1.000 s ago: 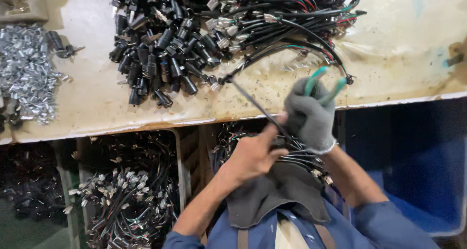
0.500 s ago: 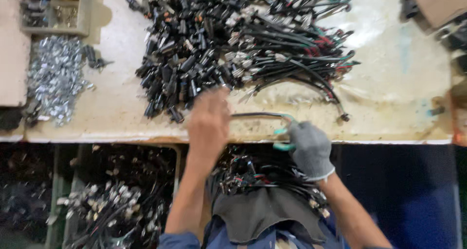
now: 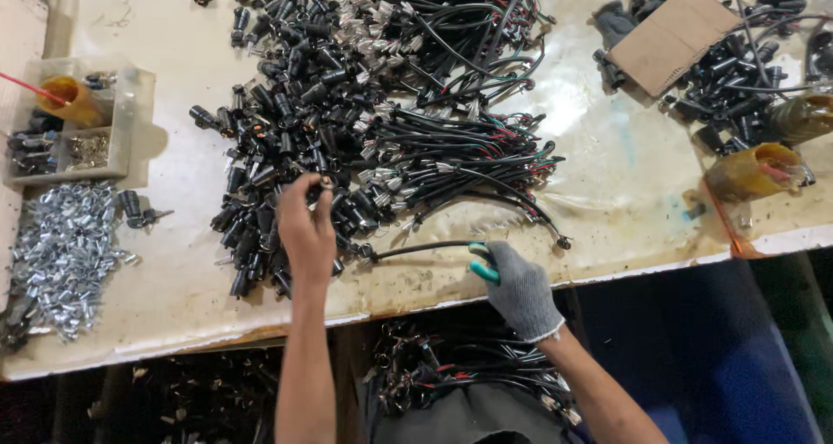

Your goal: The person sits at a workbench covered with black wire harnesses and uses teal-handled pliers to strip insulation from the ends of wires, pulling the cut insulation free by hand. They gather bundles of wires from bins, work on one wire at a time, and place processed wires back into the bins below the bench.

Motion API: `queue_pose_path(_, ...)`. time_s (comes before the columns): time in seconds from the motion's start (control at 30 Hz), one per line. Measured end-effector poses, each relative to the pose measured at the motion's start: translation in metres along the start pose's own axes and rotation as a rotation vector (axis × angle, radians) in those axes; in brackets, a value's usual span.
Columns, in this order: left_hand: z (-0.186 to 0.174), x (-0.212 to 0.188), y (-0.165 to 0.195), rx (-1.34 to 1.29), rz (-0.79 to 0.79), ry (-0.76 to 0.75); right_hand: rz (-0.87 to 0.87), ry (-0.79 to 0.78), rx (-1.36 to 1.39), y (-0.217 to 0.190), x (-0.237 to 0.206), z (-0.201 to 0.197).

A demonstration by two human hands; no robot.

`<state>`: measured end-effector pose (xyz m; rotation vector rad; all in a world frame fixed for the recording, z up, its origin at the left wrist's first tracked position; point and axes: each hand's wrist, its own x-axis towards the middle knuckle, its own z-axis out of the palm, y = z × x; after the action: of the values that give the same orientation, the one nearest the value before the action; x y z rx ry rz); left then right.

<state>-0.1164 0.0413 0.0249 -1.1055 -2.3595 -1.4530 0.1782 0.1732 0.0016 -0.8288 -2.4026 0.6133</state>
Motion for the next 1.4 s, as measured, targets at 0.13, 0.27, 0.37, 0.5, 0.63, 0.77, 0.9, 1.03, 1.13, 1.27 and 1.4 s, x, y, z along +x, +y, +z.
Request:
queue_pose_path(0.13,0.004,-0.081,0.056,-1.177,-0.371,-0.286,0.236,0.05,0.341,0.003,-0.013,0.002)
queue_pose_path(0.27,0.005,-0.159,0.093,-0.97,-0.494,-0.757,0.837,-0.007,1.095,-0.017,-0.048,-0.006)
queue_pose_path(0.37,-0.003,-0.177,0.088,-0.994,-0.886,-0.823,0.776,-0.051,1.006,-0.033,-0.069,-0.012)
queue_pose_path(0.5,-0.005,-0.172,0.077,-0.927,-0.666,-0.778,-0.278,-0.117,0.416,-0.033,-0.06,-0.015)
queue_pose_path(0.63,0.0,-0.165,0.086,-0.728,-0.557,-0.838,-0.361,-0.226,0.477,-0.032,-0.041,-0.014)
queue_pose_path(0.77,-0.004,-0.161,0.099,-0.575,-0.323,-0.733,-0.058,-0.174,0.633,-0.043,-0.045,-0.015)
queue_pose_path(0.9,-0.006,-0.167,0.096,-0.732,-0.441,-0.719,0.384,0.152,0.946,-0.051,-0.058,-0.018)
queue_pose_path(1.03,-0.002,-0.185,0.084,-0.737,-0.477,-0.751,0.165,0.245,1.661,-0.063,-0.059,-0.018)
queue_pose_path(1.13,0.002,-0.191,0.08,-0.556,-0.15,-0.599,0.23,0.187,1.62,-0.078,-0.048,-0.016)
queue_pose_path(1.27,0.003,-0.181,0.088,-0.58,-0.089,-0.527,0.406,0.276,1.847,-0.088,-0.033,-0.029)
queue_pose_path(1.4,0.002,-0.165,0.099,-0.744,-0.199,-0.675,0.286,0.469,1.929,-0.082,-0.034,-0.053)
